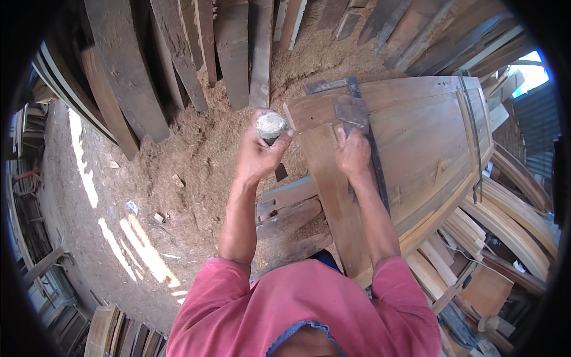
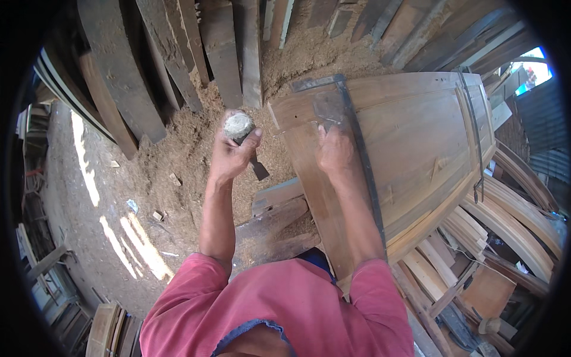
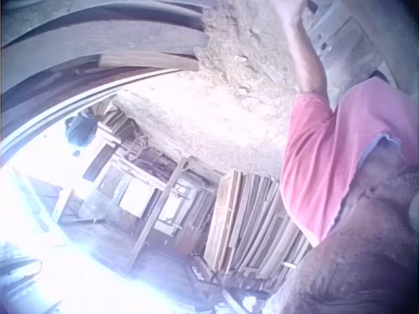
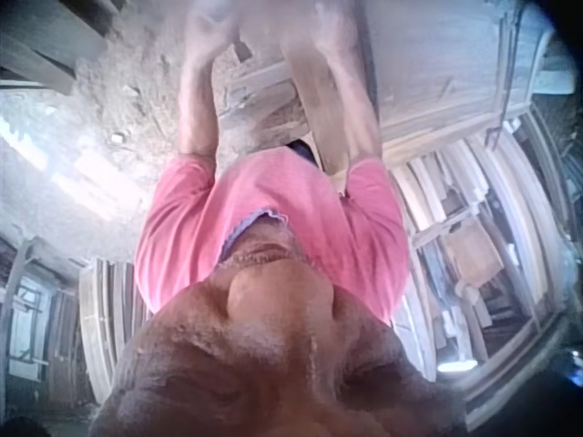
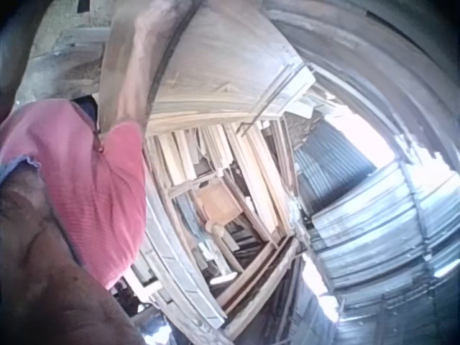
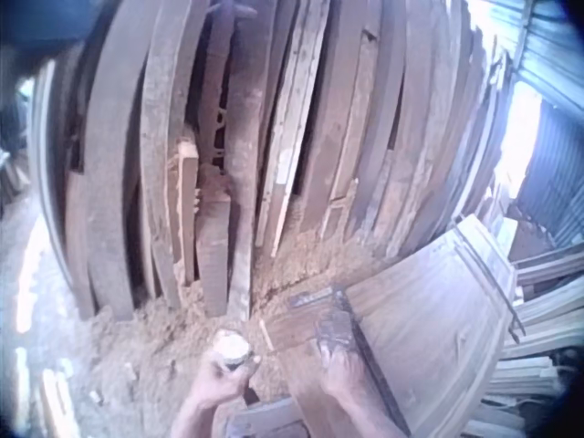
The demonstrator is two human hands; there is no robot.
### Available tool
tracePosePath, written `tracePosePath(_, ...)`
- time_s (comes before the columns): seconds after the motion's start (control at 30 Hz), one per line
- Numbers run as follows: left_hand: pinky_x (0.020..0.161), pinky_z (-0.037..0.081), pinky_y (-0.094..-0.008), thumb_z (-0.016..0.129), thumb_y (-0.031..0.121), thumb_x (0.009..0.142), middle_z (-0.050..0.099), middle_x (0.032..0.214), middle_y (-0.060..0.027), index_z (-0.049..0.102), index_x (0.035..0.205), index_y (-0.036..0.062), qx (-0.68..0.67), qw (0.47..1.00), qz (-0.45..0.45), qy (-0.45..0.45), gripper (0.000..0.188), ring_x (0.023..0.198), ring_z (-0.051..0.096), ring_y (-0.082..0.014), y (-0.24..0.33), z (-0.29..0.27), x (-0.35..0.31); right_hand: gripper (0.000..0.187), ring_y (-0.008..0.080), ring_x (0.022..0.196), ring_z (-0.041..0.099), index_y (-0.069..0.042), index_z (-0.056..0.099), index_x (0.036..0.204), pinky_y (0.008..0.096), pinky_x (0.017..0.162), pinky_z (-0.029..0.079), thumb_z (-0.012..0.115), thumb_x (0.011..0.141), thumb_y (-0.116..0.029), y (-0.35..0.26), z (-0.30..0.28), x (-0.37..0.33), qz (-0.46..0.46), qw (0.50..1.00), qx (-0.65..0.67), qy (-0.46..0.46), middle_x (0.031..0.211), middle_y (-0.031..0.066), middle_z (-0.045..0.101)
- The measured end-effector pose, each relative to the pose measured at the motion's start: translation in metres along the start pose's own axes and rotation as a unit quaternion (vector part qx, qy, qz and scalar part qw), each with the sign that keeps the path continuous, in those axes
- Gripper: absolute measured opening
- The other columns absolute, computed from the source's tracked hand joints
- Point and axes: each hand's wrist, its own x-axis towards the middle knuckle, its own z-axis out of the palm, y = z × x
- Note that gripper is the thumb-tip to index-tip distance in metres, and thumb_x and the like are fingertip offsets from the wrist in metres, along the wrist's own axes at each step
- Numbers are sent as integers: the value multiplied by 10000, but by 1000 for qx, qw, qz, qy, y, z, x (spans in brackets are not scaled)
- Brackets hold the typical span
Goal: The person uses a hammer and a chisel to shape joints and edges on a wooden door. They use a large metal clamp to hold the door frame together and handle a power drill and several pieces of wood.
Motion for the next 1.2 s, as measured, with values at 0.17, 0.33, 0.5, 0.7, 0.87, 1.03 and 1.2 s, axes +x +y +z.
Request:
tracePosePath(0.17, 632, 502, -303, 730, 50, 815, 647, 865, -56, 554, 1061, 83, 118, 984, 100, -84, 305, 752, 633, -162, 8, 25, -6, 351, 484, 1004, 631, 33, 558, 1146, 541, 831, 514, 625, 904, -213, 33, 22, 16, 14, 987, -46, -152, 1017, 315, 664)
tracePosePath(0.33, 790, 452, -407, 738, 47, 693, 624, 1026, -108, 621, 1082, 135, 413, 839, 222, -276, 416, 959, 596, -254, 27, 84, -34, 465, 404, 1117, 621, -56, 558, 1303, 458, 922, 502, 639, 924, -313, 122, 62, -30, -102, 957, 212, -172, 1169, 234, 662)
tracePosePath(0.5, 929, 371, -486, 647, 43, 735, 559, 1203, -140, 650, 1011, 151, 383, 776, 266, -425, 297, 1130, 498, -338, -4, 150, -59, 445, 324, 1161, 621, -78, 565, 1313, 404, 929, 496, 638, 934, -299, 147, 40, -126, -82, 964, 242, -73, 1258, 180, 637)
tracePosePath(0.7, 1093, 300, -564, 629, 95, 802, 304, 1536, -213, 583, 1232, 242, 326, 721, 393, -468, 457, 1351, 374, -411, -23, 243, -80, 477, 253, 1159, 611, -15, 550, 1343, 383, 1003, 481, 645, 939, -249, 198, -33, -156, 143, 481, 862, -72, 1299, 97, 618)
tracePosePath(0.87, 1147, 187, -609, 698, 151, 817, 158, 1587, -301, 408, 1468, 282, 419, 727, 306, -450, 724, 1448, 228, -459, -47, 284, -90, 444, 329, 1065, 649, -20, 592, 1267, 400, 931, 515, 675, 882, -225, 278, -32, -132, 89, 747, 657, -46, 1156, 138, 668)
tracePosePath(1.03, 1141, 190, -616, 702, 326, 846, 153, 1563, -357, 330, 1499, 59, 586, 781, 132, -170, 798, 1444, 176, -511, -115, 195, -46, 388, 386, 970, 661, -5, 621, 1176, 466, 829, 506, 634, 823, -168, 353, -42, -124, 272, 956, 103, -28, 992, 252, 666)
tracePosePath(1.2, 1187, 137, -574, 681, 369, 861, 249, 1585, -242, 333, 1495, 6, 694, 692, 32, -196, 809, 1456, 195, -460, -128, 125, -26, 390, 441, 1053, 620, -2, 603, 1201, 500, 893, 496, 575, 878, -219, 414, -47, -87, 213, 972, 85, 50, 1122, 285, 646)
